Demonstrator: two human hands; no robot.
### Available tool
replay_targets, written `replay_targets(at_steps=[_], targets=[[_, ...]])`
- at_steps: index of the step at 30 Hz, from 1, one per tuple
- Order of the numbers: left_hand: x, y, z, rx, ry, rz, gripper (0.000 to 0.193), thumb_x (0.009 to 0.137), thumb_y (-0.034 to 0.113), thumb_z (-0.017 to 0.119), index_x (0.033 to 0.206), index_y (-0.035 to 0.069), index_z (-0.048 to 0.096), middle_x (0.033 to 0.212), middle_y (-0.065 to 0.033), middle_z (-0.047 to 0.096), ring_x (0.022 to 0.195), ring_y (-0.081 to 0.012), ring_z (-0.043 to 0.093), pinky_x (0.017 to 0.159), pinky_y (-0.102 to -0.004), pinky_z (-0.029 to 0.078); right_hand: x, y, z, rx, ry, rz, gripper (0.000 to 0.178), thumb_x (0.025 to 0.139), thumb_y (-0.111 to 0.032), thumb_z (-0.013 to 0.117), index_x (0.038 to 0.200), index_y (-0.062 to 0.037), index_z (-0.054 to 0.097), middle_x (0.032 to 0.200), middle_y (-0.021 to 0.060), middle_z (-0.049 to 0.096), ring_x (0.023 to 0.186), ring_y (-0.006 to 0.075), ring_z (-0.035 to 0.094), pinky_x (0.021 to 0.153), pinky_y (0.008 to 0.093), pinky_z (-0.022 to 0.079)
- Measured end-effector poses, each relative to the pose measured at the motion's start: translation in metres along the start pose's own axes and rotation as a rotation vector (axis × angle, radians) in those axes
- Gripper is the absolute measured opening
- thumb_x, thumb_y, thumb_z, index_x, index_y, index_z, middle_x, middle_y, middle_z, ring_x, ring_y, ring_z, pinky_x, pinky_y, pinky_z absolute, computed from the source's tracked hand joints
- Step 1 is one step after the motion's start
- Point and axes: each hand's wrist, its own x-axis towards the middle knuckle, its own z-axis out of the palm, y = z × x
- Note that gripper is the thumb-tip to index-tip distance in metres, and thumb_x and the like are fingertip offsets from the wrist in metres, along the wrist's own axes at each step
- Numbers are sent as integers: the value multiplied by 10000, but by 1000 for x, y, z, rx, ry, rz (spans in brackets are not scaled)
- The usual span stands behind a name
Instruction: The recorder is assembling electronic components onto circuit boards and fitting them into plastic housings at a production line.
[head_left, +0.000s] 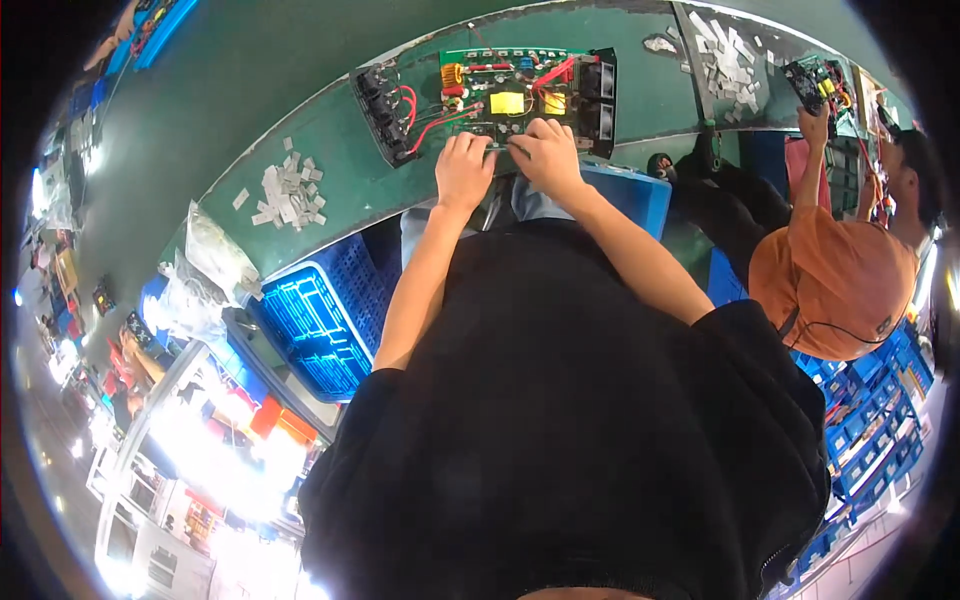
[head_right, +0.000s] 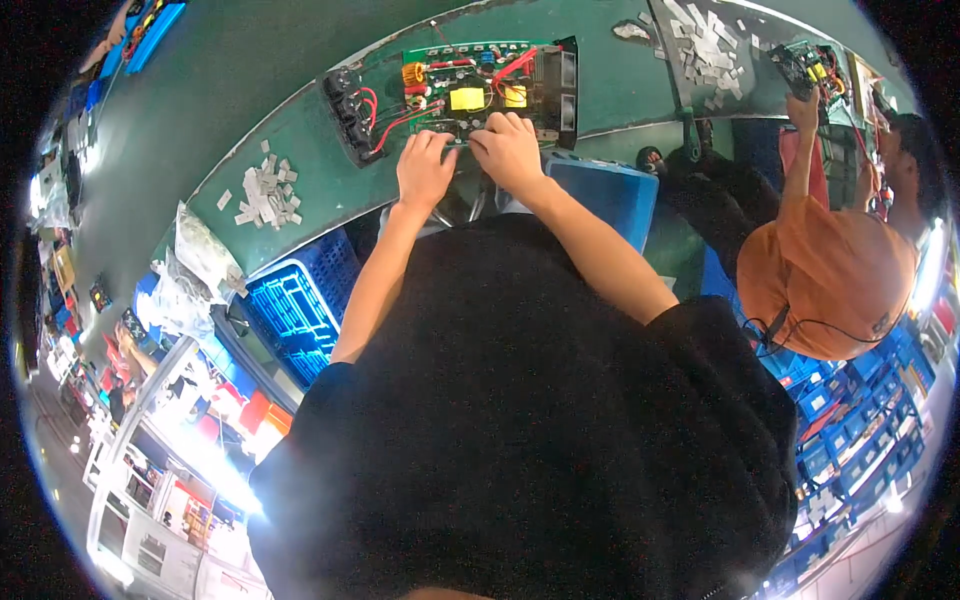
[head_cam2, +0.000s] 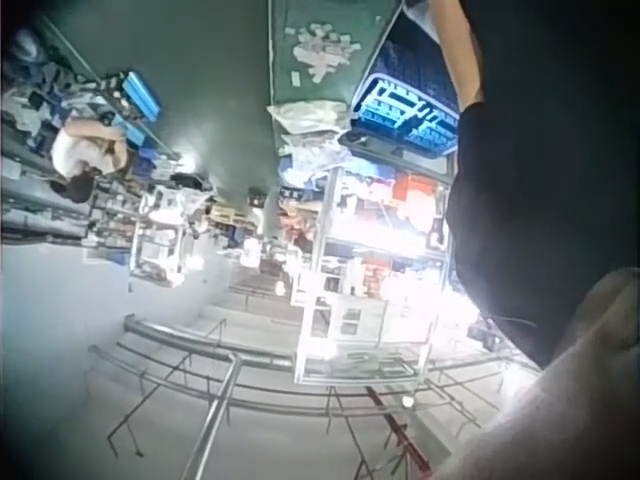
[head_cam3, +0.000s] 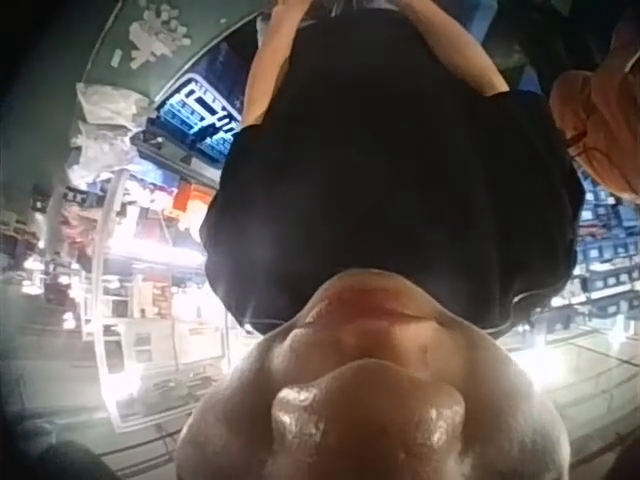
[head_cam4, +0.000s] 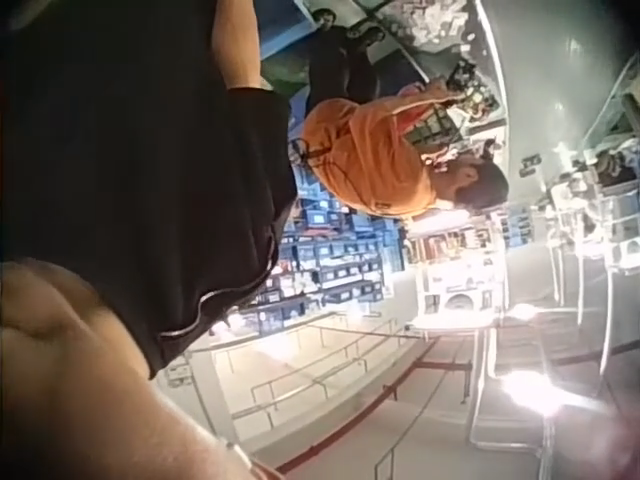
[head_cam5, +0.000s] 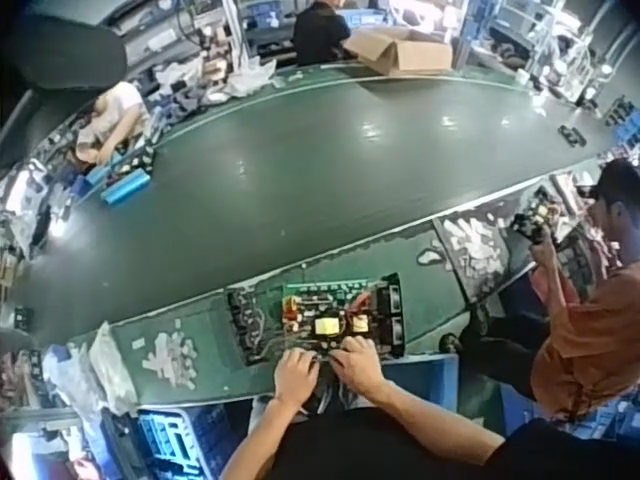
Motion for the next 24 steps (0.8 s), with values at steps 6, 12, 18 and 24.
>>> replay_targets(at_steps=[6,12,18,24], targets=[[2,3,1,-7,-8,-71,204,761,173,730,933,105,646,906,-58,611,898,-276,594,795,-389,480,1,-6,9,-67,70,57,91,761,-244,706,806,-171,734,786,-6,521,801,214,514,707,378,376],[1,0,4,9,-22,-87,218,761,223,736,934,124,649,909,-50,612,886,-269,603,760,-406,472,1,-11,11,-125,70,93,99,749,-254,713,791,-166,731,793,-5,522,829,219,514,711,382,371],[1,-1,7,-4,-20,-97,182,776,222,721,911,126,645,893,-51,605,873,-270,605,744,-410,468,2,-15,11,-129,86,116,87,745,-231,690,737,-146,709,797,8,523,835,227,519,726,393,377],[1,-3,8,-27,-22,-103,116,808,207,678,887,133,637,870,-52,595,854,-272,606,727,-416,464,-2,3,4,-37,-1,-4,102,764,-207,700,835,-136,715,809,10,517,810,232,513,700,381,381]])
